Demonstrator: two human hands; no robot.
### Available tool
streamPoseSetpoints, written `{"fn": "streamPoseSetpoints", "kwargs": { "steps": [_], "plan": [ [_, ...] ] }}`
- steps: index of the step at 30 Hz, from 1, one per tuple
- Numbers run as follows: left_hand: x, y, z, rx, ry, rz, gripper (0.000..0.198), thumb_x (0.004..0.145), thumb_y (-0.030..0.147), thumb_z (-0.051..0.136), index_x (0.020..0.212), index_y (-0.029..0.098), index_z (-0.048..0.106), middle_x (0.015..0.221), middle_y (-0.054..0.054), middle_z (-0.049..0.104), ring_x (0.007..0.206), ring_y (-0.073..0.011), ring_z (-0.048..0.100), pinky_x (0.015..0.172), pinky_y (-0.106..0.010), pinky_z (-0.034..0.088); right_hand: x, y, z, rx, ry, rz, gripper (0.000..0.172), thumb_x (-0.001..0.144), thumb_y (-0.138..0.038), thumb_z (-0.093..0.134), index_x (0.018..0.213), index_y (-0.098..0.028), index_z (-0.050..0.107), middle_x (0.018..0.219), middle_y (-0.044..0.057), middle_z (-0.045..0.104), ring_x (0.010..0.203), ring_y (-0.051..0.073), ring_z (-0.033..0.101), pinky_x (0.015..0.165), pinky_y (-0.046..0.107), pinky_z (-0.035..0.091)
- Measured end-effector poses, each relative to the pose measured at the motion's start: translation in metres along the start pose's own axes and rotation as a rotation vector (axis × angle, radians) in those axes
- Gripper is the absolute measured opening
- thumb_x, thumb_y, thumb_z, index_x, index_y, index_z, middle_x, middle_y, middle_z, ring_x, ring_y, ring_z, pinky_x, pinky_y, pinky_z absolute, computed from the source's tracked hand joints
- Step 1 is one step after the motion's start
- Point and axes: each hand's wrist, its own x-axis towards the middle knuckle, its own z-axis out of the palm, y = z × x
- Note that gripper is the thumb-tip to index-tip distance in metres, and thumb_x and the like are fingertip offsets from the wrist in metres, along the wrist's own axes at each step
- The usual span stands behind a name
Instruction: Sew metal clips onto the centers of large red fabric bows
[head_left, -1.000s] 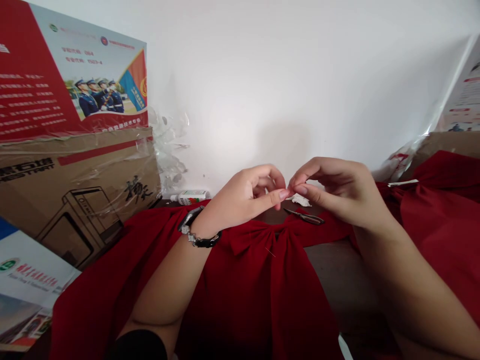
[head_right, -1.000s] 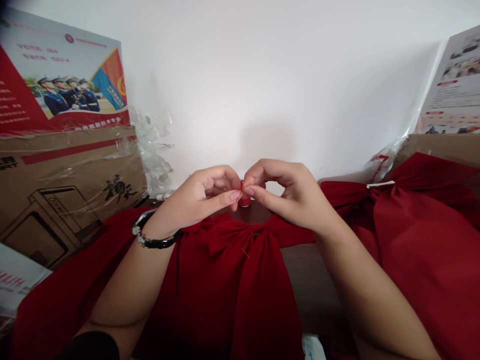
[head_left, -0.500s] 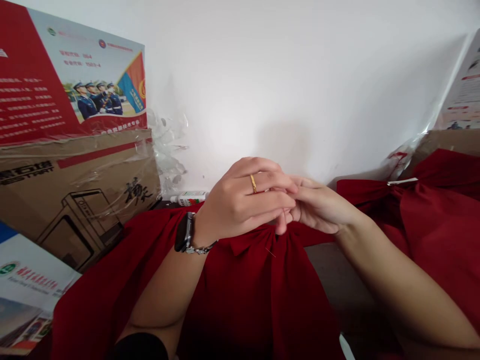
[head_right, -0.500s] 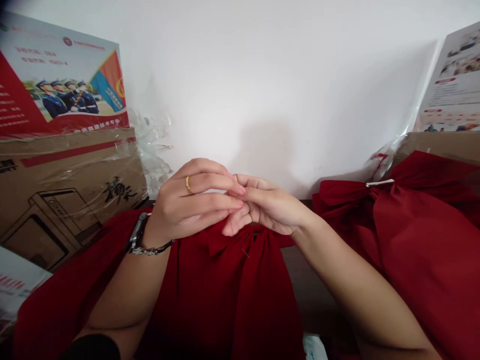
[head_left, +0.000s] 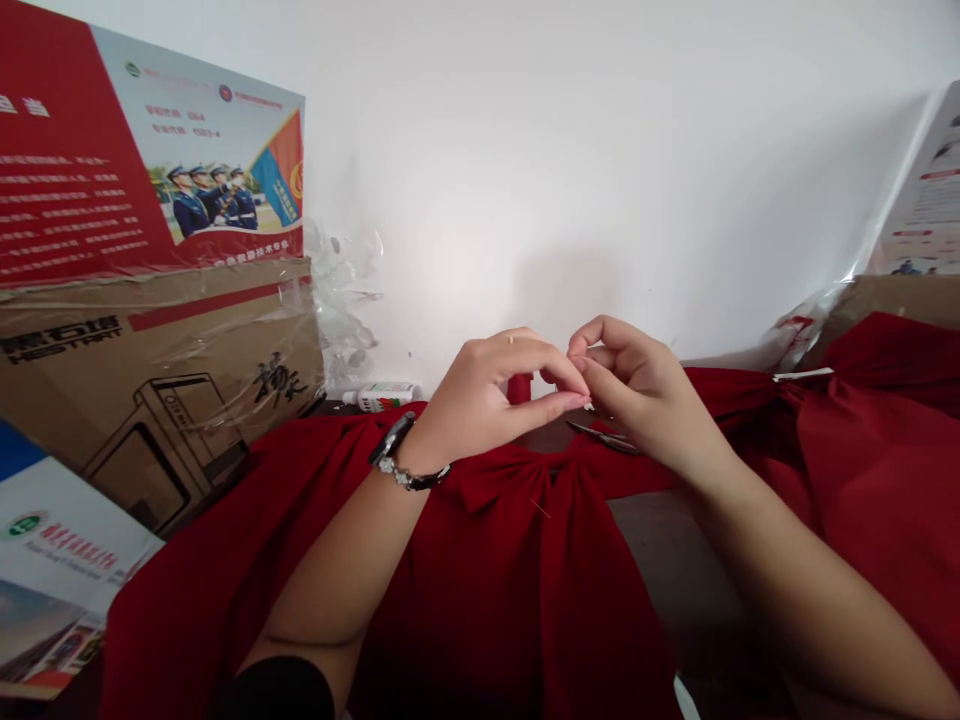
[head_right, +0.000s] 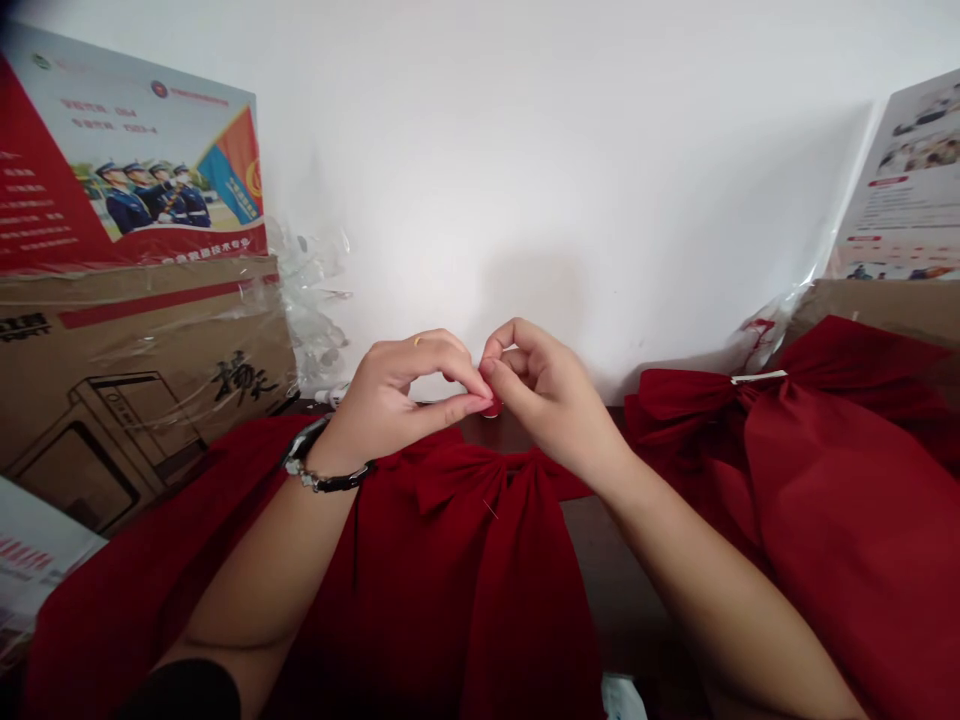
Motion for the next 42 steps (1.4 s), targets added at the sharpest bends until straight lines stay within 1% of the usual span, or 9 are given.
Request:
{"fn": "streamPoseSetpoints", "kwargs": {
  "steps": [5,9,16,19,26,30,35,38,42],
  "plan": [
    [0.0,-0.013,0.004,-0.351,0.11,-0.222,0.014,0.077,0.031,0.071,0.076,0.018,0.068,0.075,-0.003,0.067,0.063,-0.0095,0.059,0.059,-0.023,0.047,-0.008,0.002,0.007,-0.368,0.214,-0.246,0.008,0.088,-0.023,0.053,0.082,-0.02,0.05,0.055,-0.006,0.047,0.045,0.006,0.039,0.044,0.019,0.031],
    [0.0,-0.014,0.008,-0.467,0.212,-0.358,0.019,0.073,0.034,0.074,0.078,0.017,0.067,0.077,-0.003,0.068,0.063,-0.0096,0.06,0.053,-0.02,0.045,-0.009,0.009,0.005,-0.665,0.329,-0.437,0.005,0.085,-0.019,0.055,0.082,-0.021,0.051,0.055,-0.006,0.047,0.045,0.006,0.038,0.044,0.019,0.033],
    [0.0,-0.004,0.008,-0.604,0.246,-0.52,0.029,0.069,0.036,0.076,0.086,0.018,0.062,0.067,0.001,0.065,0.046,-0.004,0.048,0.044,-0.018,0.036,-0.007,0.011,-0.002,-0.955,0.365,-0.754,0.008,0.082,-0.016,0.057,0.079,-0.021,0.053,0.054,-0.006,0.048,0.044,0.006,0.04,0.045,0.018,0.036],
    [0.001,-0.002,0.008,-0.619,0.254,-0.551,0.033,0.067,0.037,0.078,0.088,0.018,0.06,0.06,0.004,0.061,0.042,-0.0031,0.044,0.041,-0.017,0.033,-0.005,0.011,-0.002,-1.02,0.368,-0.831,0.009,0.082,-0.014,0.059,0.079,-0.021,0.053,0.054,-0.006,0.05,0.045,0.006,0.043,0.046,0.019,0.036],
    [0.0,-0.004,0.009,-0.65,0.246,-0.587,0.036,0.067,0.036,0.078,0.092,0.016,0.06,0.06,0.003,0.061,0.044,-0.0032,0.045,0.041,-0.016,0.033,-0.004,0.013,-0.003,-1.025,0.396,-0.875,0.009,0.081,-0.014,0.062,0.079,-0.022,0.057,0.053,-0.006,0.053,0.044,0.007,0.045,0.047,0.02,0.037],
    [-0.001,-0.006,0.009,-0.657,0.234,-0.596,0.038,0.067,0.037,0.078,0.095,0.016,0.062,0.063,0.0,0.064,0.049,-0.0058,0.051,0.042,-0.016,0.035,-0.007,0.016,-0.007,-1.012,0.361,-0.796,0.004,0.082,-0.02,0.064,0.082,-0.025,0.063,0.053,-0.003,0.055,0.046,0.01,0.047,0.048,0.025,0.038],
    [-0.003,-0.005,0.007,-0.668,0.201,-0.607,0.037,0.07,0.038,0.075,0.099,0.017,0.063,0.075,-0.003,0.071,0.057,-0.009,0.06,0.046,-0.018,0.04,-0.007,0.018,-0.012,-0.935,0.353,-0.681,0.004,0.082,-0.029,0.065,0.084,-0.027,0.068,0.049,-0.002,0.052,0.045,0.012,0.044,0.048,0.027,0.036],
    [-0.003,-0.003,0.007,-0.687,0.2,-0.616,0.038,0.07,0.037,0.076,0.101,0.018,0.064,0.08,-0.005,0.073,0.062,-0.0106,0.064,0.049,-0.019,0.043,-0.006,0.017,-0.014,-0.882,0.356,-0.653,0.005,0.083,-0.029,0.065,0.086,-0.028,0.068,0.051,-0.002,0.053,0.045,0.012,0.044,0.049,0.028,0.036],
    [-0.004,0.0,0.009,-0.684,0.219,-0.593,0.039,0.069,0.034,0.077,0.102,0.019,0.062,0.083,-0.004,0.074,0.063,-0.0101,0.064,0.052,-0.019,0.046,-0.009,0.013,-0.014,-0.846,0.341,-0.643,0.005,0.082,-0.027,0.064,0.085,-0.029,0.068,0.053,-0.002,0.054,0.045,0.011,0.043,0.049,0.029,0.036]
  ]
}}
